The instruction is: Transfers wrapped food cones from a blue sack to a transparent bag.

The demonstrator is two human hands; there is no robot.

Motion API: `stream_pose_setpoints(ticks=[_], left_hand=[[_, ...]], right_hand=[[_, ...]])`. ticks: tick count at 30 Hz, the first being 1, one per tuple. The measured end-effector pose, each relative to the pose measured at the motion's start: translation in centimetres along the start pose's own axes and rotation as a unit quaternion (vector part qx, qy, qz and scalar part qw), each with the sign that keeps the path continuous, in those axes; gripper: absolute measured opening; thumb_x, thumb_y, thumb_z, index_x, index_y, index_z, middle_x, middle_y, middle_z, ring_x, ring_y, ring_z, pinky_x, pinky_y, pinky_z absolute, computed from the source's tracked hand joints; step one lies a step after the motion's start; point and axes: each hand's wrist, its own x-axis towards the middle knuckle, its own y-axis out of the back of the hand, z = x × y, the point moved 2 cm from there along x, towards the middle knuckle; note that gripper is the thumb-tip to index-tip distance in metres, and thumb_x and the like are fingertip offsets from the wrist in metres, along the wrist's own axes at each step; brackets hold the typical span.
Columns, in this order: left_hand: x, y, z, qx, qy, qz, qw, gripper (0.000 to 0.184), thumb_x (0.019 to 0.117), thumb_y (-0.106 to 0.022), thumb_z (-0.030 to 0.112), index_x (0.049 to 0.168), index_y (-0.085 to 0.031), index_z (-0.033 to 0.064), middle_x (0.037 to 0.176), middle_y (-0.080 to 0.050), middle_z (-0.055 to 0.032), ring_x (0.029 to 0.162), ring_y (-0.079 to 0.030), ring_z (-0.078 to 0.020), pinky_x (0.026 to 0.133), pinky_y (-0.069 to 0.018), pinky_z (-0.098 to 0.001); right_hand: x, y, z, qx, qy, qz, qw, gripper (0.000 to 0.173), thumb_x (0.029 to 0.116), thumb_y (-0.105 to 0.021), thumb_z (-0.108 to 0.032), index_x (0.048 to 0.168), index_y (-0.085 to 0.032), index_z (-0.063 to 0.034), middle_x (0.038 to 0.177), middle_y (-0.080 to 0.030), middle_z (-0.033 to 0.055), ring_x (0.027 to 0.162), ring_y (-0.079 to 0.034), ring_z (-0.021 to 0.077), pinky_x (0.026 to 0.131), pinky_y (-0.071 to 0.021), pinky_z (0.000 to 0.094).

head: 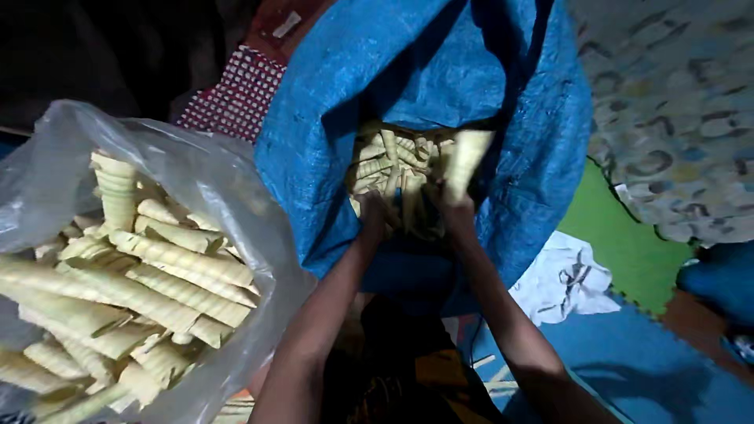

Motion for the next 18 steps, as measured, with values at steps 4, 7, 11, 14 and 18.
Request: stream_pose_setpoints(ticks=[4,7,11,14,18], left_hand=[[-0.3,1.3,1.6,0.016,0.002,-0.058,0.998,0.035,0.0978,-0.059,-0.003,0.13,-0.057,-0.016,0.143,-0.05,-0.0347,0.137,-0.044,-0.0521,0.115,-0.0326,-0.0632],[1.4,-0.2,-1.2,0.032,-0.064,-0.082,0.994,0.04,0.0952,-0.064,-0.002,0.135,-0.062,-0.0013,0.14,-0.056,-0.0304,0.132,-0.049,-0.0513,0.112,-0.0333,-0.0663],[2.2,1.0,-1.0,0.066,-0.118,-0.131,0.982,0.028,0.0973,-0.061,-0.001,0.125,-0.068,-0.0008,0.126,-0.065,-0.0274,0.123,-0.058,-0.0481,0.102,-0.0453,-0.0644],[0.8,1.5,0.3,0.066,-0.187,-0.107,0.974,0.028,0.0941,-0.064,-0.004,0.12,-0.072,0.0029,0.118,-0.068,-0.0248,0.115,-0.063,-0.0464,0.096,-0.0495,-0.0639],[-5.9,5.6,2.6,-0.044,-0.284,0.038,0.957,0.056,0.0761,-0.086,0.004,0.129,-0.067,0.005,0.11,-0.07,-0.0211,0.104,-0.068,-0.0409,0.087,-0.0543,-0.0595]], right_hand=[[4.7,-1.7,4.7,-0.162,-0.113,0.025,0.98,0.064,0.0972,-0.071,-0.031,0.144,-0.048,0.0067,0.134,-0.057,0.0338,0.125,-0.057,0.0481,0.106,-0.0436,0.0618],[6.1,-4.4,7.0,-0.137,-0.166,-0.012,0.976,0.095,0.0894,-0.08,-0.036,0.157,-0.027,0.0037,0.148,-0.048,0.0319,0.136,-0.05,0.0439,0.112,-0.0427,0.0567],[6.7,-6.3,8.3,-0.069,-0.245,0.011,0.967,0.116,0.0789,-0.089,-0.029,0.16,-0.012,0.0005,0.154,-0.037,0.0325,0.138,-0.045,0.0448,0.109,-0.0449,0.0568],[6.9,-6.1,8.8,-0.075,-0.217,-0.011,0.973,0.115,0.0795,-0.088,-0.025,0.16,-0.011,0.0031,0.155,-0.034,0.0331,0.14,-0.043,0.0444,0.113,-0.0414,0.0559],[7.1,-4.7,13.0,-0.162,-0.1,-0.142,0.971,0.078,0.0953,-0.073,-0.036,0.148,-0.038,0.0102,0.136,-0.056,0.0325,0.124,-0.059,0.0407,0.103,-0.0501,0.0522]])
